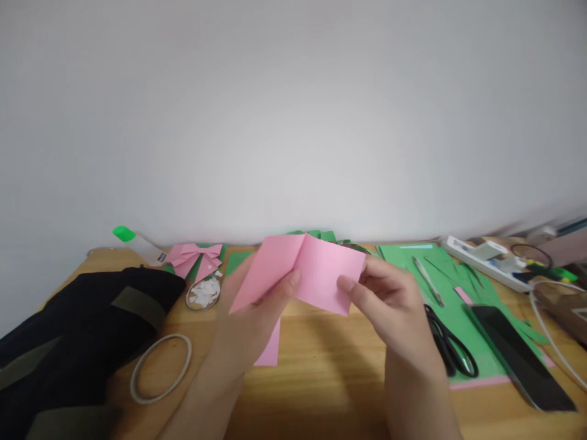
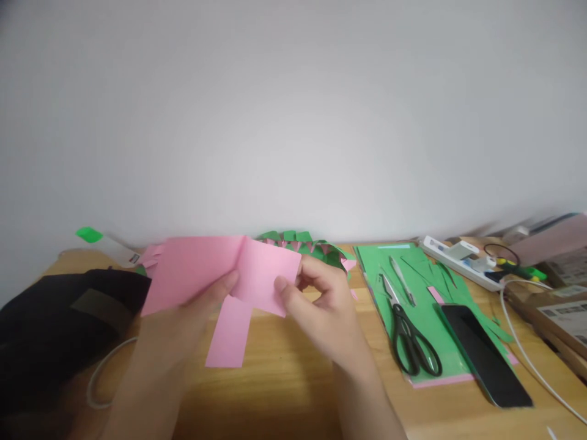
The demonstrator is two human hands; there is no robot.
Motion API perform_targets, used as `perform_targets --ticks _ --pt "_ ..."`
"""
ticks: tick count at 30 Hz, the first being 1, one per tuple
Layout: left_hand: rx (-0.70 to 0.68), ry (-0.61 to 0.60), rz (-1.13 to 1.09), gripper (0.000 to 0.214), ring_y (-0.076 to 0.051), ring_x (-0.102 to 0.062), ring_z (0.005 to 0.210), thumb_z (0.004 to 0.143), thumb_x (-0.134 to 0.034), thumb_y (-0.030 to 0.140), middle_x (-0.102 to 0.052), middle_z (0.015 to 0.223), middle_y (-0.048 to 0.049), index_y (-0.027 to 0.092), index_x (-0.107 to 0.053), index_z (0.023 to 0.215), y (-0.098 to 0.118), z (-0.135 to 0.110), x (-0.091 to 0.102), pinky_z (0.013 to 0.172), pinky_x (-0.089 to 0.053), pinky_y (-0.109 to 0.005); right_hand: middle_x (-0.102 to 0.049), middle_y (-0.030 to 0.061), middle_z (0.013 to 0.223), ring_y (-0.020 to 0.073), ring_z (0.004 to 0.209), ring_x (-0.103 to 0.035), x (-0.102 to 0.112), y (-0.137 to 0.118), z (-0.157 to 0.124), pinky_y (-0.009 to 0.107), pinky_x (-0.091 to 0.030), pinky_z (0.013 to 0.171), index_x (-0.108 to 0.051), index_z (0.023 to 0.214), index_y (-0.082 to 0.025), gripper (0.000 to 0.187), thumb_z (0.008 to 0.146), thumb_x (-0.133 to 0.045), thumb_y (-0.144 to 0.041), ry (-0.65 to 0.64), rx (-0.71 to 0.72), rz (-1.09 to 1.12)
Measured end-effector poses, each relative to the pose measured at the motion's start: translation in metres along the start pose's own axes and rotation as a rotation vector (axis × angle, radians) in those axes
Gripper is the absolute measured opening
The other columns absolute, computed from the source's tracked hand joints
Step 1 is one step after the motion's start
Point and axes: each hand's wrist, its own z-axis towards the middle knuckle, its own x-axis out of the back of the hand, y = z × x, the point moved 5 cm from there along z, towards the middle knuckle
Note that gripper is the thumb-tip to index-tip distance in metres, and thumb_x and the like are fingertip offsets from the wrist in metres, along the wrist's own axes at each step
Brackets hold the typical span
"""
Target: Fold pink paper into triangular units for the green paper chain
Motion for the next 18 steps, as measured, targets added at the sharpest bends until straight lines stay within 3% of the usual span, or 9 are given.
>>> perform_targets --ticks 4,6,9,11,15,18 --pt "0.125 0.183 0.107 0.023 -0.027 -0.071 0.084 0.076 -0.075 0.043 -0.076 0.077 -0.0013 0.025 -0.067 0.063 0.001 -0.004 0.008 0.084 -0.060 -0.043 -0.058 0.0003 0.060 0.0157 0.061 -0.057 0.001 0.001 0.001 0.027 -0.047 0.056 -0.065 0.067 -0.020 0.016 0.082 -0.062 -0.022 0.022 -0.009 0.030" --pt "0.078 0.205 0.066 0.021 -0.027 -0.072 0.084 0.075 -0.076 0.040 -0.076 0.077 -0.0013 0.024 -0.067 0.064 0.003 -0.005 0.008 0.081 -0.061 -0.041 -0.063 0.0002 0.066 0.0142 0.060 -0.057 0.005 -0.002 0.001 0.025 -0.047 0.055 -0.071 0.081 -0.023 0.011 0.083 -0.060 -0.018 0.054 0.026 0.124" --pt "0.032 0.195 0.004 0.015 -0.025 -0.073 0.084 0.073 -0.077 0.037 -0.077 0.081 -0.0024 0.023 -0.072 0.075 0.002 -0.004 0.007 0.075 -0.062 -0.036 -0.071 0.0004 0.083 0.0136 0.063 -0.060 0.013 -0.012 -0.002 0.025 -0.050 0.056 -0.067 0.113 -0.032 0.037 0.087 -0.054 -0.011 0.005 0.152 0.229" --pt "0.037 0.159 -0.029 0.015 -0.023 -0.073 0.080 0.072 -0.078 0.036 -0.077 0.079 -0.0021 0.023 -0.072 0.075 0.000 -0.002 0.007 0.070 -0.061 -0.033 -0.073 0.0019 0.095 0.0154 0.075 -0.066 0.015 -0.020 -0.003 0.028 -0.053 0.065 -0.063 0.121 -0.035 0.045 0.088 -0.053 -0.007 -0.095 0.254 0.145" --pt "0.033 0.060 -0.080 0.016 -0.020 -0.070 0.067 0.063 -0.084 0.030 -0.072 0.066 0.0013 0.023 -0.071 0.068 0.000 0.002 0.005 0.057 -0.058 -0.028 -0.074 0.0039 0.093 0.0167 0.083 -0.067 0.012 -0.030 -0.005 0.029 -0.055 0.073 -0.071 0.106 -0.027 0.030 0.084 -0.063 -0.007 -0.333 0.402 -0.093" --pt "0.021 -0.001 -0.092 0.016 -0.017 -0.066 0.058 0.063 -0.084 0.026 -0.068 0.058 0.0030 0.022 -0.070 0.068 0.002 0.004 0.003 0.049 -0.054 -0.025 -0.072 0.0029 0.083 0.0141 0.078 -0.067 0.007 -0.033 -0.003 0.026 -0.054 0.071 -0.072 0.094 -0.023 0.014 0.084 -0.069 -0.013 -0.401 0.423 -0.098"
